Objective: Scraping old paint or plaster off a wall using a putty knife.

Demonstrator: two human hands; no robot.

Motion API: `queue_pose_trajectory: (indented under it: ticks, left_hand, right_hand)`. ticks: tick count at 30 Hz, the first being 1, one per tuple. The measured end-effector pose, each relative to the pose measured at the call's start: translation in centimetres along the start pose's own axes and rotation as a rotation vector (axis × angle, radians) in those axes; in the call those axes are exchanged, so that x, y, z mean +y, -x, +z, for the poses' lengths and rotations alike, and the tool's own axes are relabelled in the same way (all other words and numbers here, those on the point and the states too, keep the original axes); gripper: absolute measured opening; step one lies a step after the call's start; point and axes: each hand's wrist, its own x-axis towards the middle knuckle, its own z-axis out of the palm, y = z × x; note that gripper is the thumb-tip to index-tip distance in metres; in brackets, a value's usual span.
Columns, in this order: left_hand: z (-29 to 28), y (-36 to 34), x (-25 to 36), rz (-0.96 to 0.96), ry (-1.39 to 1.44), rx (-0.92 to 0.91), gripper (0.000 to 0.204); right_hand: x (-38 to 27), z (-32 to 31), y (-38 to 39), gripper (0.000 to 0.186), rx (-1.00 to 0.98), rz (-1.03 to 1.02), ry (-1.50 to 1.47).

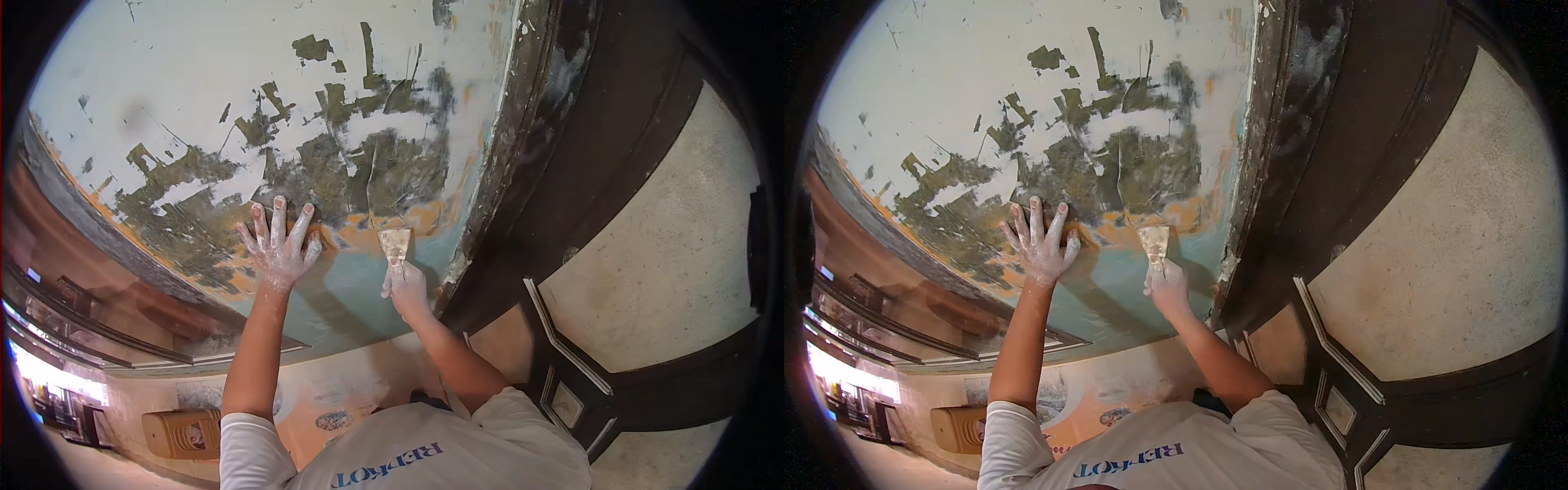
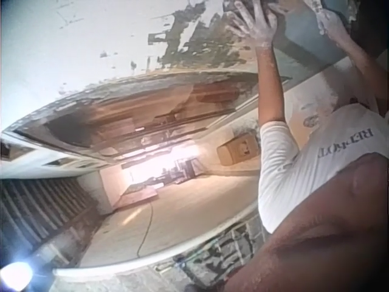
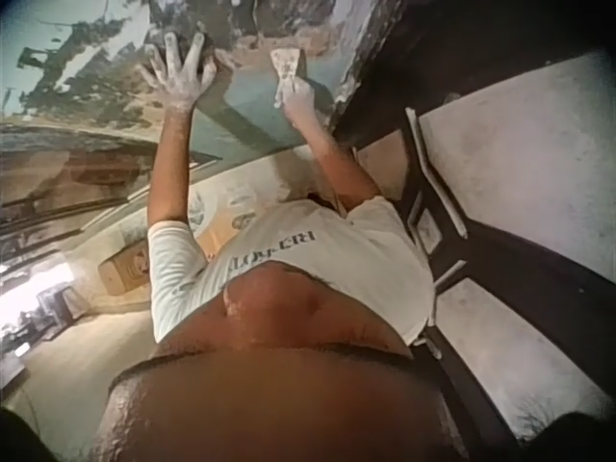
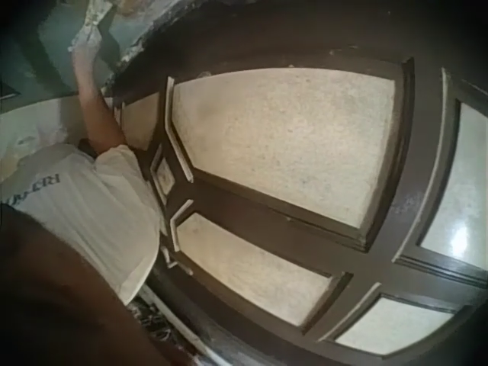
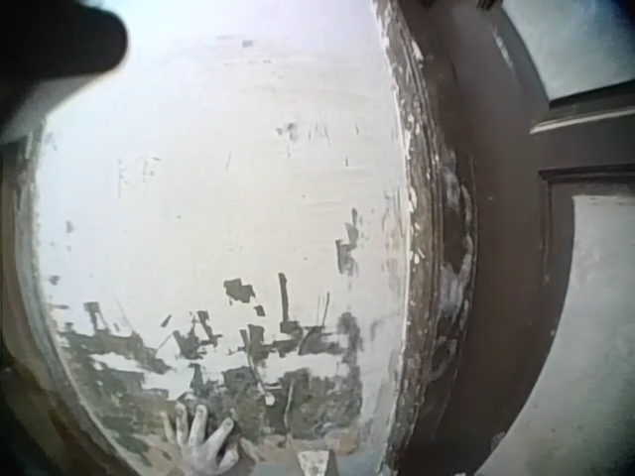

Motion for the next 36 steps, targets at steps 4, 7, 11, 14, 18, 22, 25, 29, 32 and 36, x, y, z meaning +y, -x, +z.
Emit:
queue_pose_trajectory:
  ticks: [4,7,11,14,18,22,25,29,32,36]
  left_hand:
    - [-0.3,0.0,0.0,-0.021,-0.020,-0.026,0.049]
    - [-0.4,-0.1,0.1,-0.037,0.011,-0.037,0.051]
    - [-1.1,-0.7,0.7,-0.093,0.073,-0.082,0.053]
    - [-3.1,-3.8,3.0,-0.122,0.142,-0.146,0.053]
    - [-4.9,-9.6,5.3,-0.053,0.185,-0.177,0.056]
    - [-3.1,-10.7,5.8,-0.047,0.076,-0.080,0.055]
    - [-2.3,-10.4,6.1,-0.030,0.041,-0.085,0.053]
    - [-2.2,-10.5,6.3,-0.071,0.049,-0.094,0.050]
    - [-1.7,-10.2,6.1,-0.051,0.060,-0.053,0.051]
    - [-1.7,-10.2,6.1,-0.065,0.063,-0.069,0.051]
  right_hand:
    - [-2.5,0.9,-0.7,0.041,0.022,-0.116,-0.030]
    - [-1.1,-0.1,-0.8,0.039,-0.004,-0.067,-0.056]
    - [-0.2,-3.0,-1.7,0.036,-0.028,-0.044,-0.194]
    - [-5.1,-4.4,-3.4,0.029,-0.044,-0.142,-0.214]
    - [-5.7,-6.2,-3.4,0.024,-0.110,-0.134,-0.337]
    - [-2.7,-7.2,-4.3,0.031,-0.109,-0.022,-0.178]
    - [-5.9,-6.7,-4.1,0.036,0.002,-0.182,0.032]
    - [-6.0,-7.4,-4.6,0.039,0.035,-0.168,0.001]
    - [-5.8,-7.4,-4.7,0.040,0.047,-0.144,0.035]
    - [-6.0,-7.8,-4.8,0.037,-0.016,-0.222,0.027]
